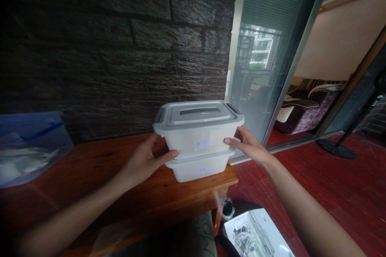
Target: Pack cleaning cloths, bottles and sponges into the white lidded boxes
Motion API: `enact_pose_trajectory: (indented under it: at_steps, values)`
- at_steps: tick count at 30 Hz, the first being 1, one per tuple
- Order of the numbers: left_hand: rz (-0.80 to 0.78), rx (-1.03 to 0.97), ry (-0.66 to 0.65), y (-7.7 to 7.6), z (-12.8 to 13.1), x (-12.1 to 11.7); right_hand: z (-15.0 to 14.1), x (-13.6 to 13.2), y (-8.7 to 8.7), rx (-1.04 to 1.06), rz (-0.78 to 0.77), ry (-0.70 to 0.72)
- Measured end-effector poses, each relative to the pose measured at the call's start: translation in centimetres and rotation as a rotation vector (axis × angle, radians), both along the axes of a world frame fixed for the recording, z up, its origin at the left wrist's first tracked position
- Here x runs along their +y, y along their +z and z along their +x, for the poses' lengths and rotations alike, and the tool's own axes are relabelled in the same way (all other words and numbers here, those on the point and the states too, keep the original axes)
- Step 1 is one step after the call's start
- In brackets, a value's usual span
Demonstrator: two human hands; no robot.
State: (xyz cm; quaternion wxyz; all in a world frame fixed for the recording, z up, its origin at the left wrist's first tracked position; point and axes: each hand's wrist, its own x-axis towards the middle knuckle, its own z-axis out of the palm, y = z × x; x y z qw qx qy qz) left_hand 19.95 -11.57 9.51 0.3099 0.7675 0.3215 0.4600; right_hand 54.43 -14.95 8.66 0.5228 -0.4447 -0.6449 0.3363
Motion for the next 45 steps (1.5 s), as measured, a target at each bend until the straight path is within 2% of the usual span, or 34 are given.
enact_pose_trajectory:
  at_steps: [8,13,20,28,35,37,40,43,45]
  values:
    - [-0.010,0.027,0.038,-1.0,-0.5,0.1,-0.5,-0.6,-0.5,0.017,-0.042,0.013]
    - [-0.032,0.059,0.054,-2.9,-1.5,0.4,-0.4,-1.1,-0.8,0.024,-0.034,0.057]
    - [-0.110,0.035,-0.004,-5.1,-2.6,0.9,-0.1,-1.3,-2.6,0.046,-0.095,0.056]
    - [-0.092,0.006,-0.016,-5.3,-2.5,0.9,0.4,-1.0,-3.5,0.011,-0.073,0.066]
    - [-0.132,0.105,0.002,-5.6,-3.8,0.6,1.1,-1.9,-4.3,-0.026,-0.058,0.097]
    - [-0.156,0.121,0.024,-6.1,-4.7,0.6,1.5,-2.5,-4.7,-0.062,-0.043,0.037]
    - [-0.198,0.153,0.058,-7.0,-6.5,0.5,2.2,-3.6,-5.3,-0.114,0.001,-0.167]
    - [-0.242,0.207,0.051,-7.6,-8.7,0.4,2.1,-5.1,-5.5,-0.104,0.161,-0.474]
    - [-0.274,0.230,0.053,-7.8,-10.2,0.4,0.8,-6.4,-5.3,-0.128,0.312,-0.632]
